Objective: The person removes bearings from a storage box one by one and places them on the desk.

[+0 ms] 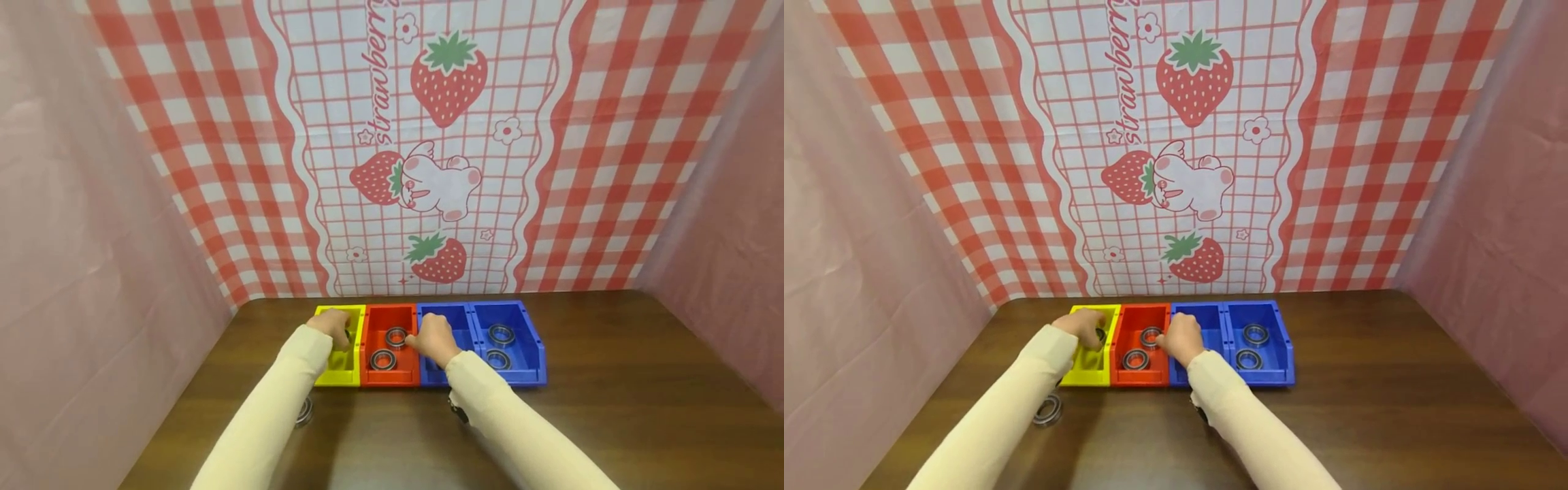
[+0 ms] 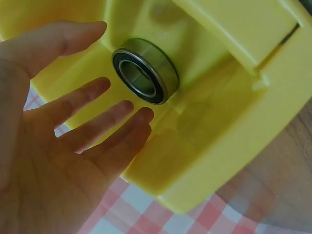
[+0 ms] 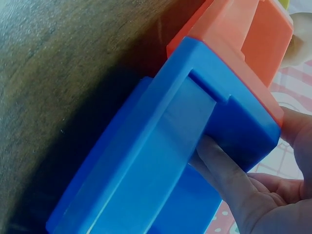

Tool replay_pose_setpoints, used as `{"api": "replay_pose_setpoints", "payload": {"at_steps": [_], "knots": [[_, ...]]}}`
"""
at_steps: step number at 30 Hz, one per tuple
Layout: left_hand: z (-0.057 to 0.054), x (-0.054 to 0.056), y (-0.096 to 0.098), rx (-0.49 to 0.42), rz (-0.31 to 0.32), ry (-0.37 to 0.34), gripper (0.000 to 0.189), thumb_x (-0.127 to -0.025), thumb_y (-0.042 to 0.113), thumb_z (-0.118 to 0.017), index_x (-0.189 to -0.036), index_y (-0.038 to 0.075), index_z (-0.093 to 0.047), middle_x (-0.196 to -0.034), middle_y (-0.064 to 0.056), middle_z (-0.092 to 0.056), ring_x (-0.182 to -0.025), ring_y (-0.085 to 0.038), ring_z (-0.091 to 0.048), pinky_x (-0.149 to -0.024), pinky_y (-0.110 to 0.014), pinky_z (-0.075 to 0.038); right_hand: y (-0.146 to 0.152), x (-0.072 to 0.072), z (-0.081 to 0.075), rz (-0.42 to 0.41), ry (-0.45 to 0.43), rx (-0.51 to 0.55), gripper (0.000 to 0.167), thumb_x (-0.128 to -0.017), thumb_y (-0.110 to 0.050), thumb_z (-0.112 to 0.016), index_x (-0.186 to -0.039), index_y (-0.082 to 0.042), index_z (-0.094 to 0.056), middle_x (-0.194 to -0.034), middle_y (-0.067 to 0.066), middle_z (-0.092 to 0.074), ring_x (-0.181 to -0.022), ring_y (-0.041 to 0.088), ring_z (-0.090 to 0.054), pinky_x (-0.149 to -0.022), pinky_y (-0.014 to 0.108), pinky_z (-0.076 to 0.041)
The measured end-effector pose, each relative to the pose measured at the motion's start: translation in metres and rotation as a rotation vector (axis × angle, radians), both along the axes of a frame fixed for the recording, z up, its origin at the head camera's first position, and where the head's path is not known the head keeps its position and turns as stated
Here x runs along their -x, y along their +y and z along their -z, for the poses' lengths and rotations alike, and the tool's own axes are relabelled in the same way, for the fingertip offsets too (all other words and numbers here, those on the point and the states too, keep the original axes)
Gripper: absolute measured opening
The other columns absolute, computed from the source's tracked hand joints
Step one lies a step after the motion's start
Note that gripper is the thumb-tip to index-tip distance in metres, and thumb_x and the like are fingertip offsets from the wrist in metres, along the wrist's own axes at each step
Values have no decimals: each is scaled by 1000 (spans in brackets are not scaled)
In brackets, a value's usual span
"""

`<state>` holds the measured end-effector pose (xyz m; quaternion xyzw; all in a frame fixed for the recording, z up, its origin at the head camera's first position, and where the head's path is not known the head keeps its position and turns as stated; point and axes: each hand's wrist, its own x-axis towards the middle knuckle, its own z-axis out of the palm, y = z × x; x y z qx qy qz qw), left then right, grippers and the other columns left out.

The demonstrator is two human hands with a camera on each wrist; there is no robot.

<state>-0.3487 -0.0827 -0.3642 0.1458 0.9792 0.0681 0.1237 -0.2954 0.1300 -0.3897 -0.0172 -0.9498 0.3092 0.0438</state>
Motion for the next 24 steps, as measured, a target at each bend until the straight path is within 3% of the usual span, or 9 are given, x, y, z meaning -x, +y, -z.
{"api": "replay_pose_setpoints", "payload": {"at_steps": [6, 12, 15, 20, 24], "knots": [[4, 4, 1, 27, 6, 1, 20, -69, 6, -71, -85, 7, -59, -86, -5, -61, -76, -18, -49, -64, -31, -44, 0, -3, 0, -5, 12, 13, 39, -79, -16, -72, -54, -10, -43, -54, 2, -41, -50, 14, -41, -47, 23, -36], [0, 0, 1, -7, -17, -33, 27, -70, 10, -74, -95, 5, -65, -96, -8, -66, -80, -18, -52, -70, -32, -49, 0, -3, 0, -3, 28, -5, 38, -78, -15, -72, -54, -10, -42, -55, 2, -42, -50, 14, -42, -47, 23, -36], [-1, -2, 1, -9, -2, -35, 29, -69, 12, -77, -95, 5, -67, -93, -7, -67, -78, -17, -53, -69, -32, -50, 1, -2, 1, -1, 32, -15, 37, -78, -16, -72, -55, -10, -43, -55, 2, -42, -50, 14, -42, -47, 23, -36], [-2, -1, 3, 11, 33, -51, 20, -65, 10, -77, -80, 7, -64, -75, -2, -59, -68, -16, -49, -57, -28, -42, 1, 0, 1, 3, 15, 3, 38, -79, -17, -71, -55, -10, -43, -53, 1, -41, -48, 13, -42, -46, 22, -35], [1, 0, 4, 41, 66, -55, 19, -64, 9, -77, -79, 10, -65, -76, 0, -59, -68, -14, -49, -56, -26, -41, 0, -1, 2, 2, 23, -6, 39, -79, -18, -72, -54, -10, -42, -54, 2, -41, -48, 14, -42, -46, 22, -35]]}}
